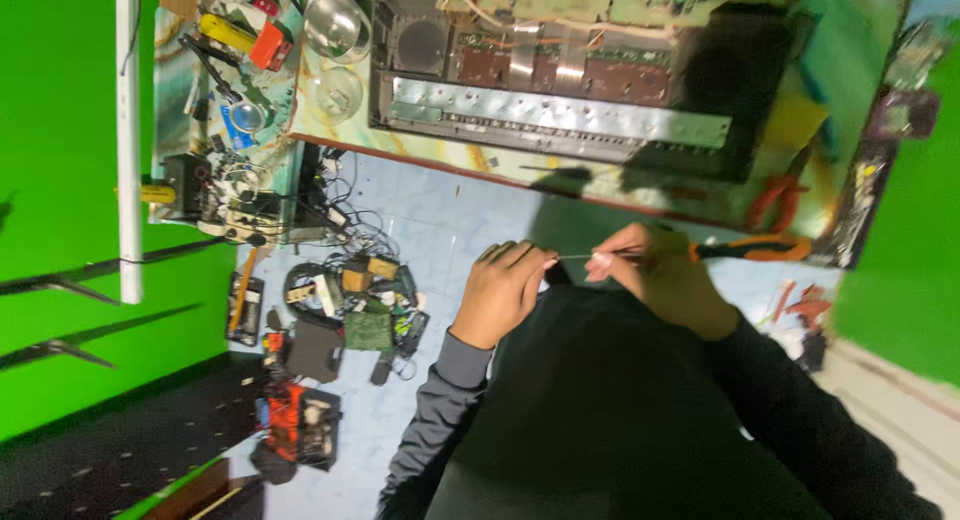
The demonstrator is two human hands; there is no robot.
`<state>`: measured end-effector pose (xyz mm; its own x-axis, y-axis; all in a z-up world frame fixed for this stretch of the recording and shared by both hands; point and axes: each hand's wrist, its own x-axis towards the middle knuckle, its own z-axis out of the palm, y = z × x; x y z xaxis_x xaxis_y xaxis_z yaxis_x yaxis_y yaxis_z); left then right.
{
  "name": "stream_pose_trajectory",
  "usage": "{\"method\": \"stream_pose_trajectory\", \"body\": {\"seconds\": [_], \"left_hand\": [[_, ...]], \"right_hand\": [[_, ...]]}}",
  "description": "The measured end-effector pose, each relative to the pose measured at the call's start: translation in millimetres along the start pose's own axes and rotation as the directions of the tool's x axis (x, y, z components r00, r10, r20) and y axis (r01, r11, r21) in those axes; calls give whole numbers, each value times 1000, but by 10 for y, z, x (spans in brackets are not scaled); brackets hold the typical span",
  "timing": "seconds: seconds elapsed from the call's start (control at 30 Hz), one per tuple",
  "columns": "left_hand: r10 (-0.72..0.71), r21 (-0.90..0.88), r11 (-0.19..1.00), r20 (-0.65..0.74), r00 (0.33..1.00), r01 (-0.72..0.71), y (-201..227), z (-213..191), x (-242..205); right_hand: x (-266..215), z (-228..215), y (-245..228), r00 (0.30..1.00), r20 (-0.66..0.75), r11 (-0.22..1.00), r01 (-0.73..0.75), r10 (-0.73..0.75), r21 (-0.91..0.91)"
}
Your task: The person works on a disassembled electronic device, likely a stereo receiver, using a screwdriver to manipulate internal components and wires. They also handle a metal casing and various small parts on a cluttered workbench.
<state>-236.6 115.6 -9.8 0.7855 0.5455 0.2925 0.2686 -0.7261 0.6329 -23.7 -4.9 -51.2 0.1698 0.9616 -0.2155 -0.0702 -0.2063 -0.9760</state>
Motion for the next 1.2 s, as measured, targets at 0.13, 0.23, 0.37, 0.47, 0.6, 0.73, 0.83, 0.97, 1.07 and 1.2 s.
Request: {"method": "stream_pose_trajectory", "body": {"seconds": [0.13, 0.23, 0.37, 0.47, 0.6, 0.73, 0.83, 0.97, 1.07, 1.2], "left_hand": [[-31, -77, 996, 62, 998, 36, -84, -50, 5], [-4, -182, 983, 121, 993, 26, -157, 35, 91], [14, -238, 971, 147, 989, 22, -414, 154, 401], [9, -246, 968, 185, 983, 38, -547, 240, 596], [95, -321, 946, 175, 980, -34, -603, 423, 916], [89, -293, 955, 149, 985, -42, -643, 700, 1274], [37, -264, 964, 128, 991, -2, -736, 905, 1432], [6, 13, 1000, 78, 997, -7, -1035, 1180, 1585], [74, 174, 981, 96, 993, -90, -1301, 1385, 1663], [93, 230, 960, 283, 955, -161, -1507, 1538, 1772]], "right_hand": [[37, 234, 4, 1000, 6, 999, 16, -16, -50], [93, 291, 25, 996, -77, 990, -48, 38, -134], [211, 43, 56, 986, -140, 996, 82, -85, -27], [301, -164, -3, 984, -151, 995, 99, -100, -14], [556, -341, -85, 980, -152, 991, 118, -127, -67], [723, -661, -115, 970, -172, 969, 134, -171, -206], [835, -904, 9, 965, -182, 942, 124, -187, -313], [1091, -1137, 450, 942, -248, 967, 186, -226, -176], [1380, -1281, 844, 912, -309, 955, 210, -269, -210], [1718, -1381, 1174, 902, -303, 893, 165, -309, -419]]}}
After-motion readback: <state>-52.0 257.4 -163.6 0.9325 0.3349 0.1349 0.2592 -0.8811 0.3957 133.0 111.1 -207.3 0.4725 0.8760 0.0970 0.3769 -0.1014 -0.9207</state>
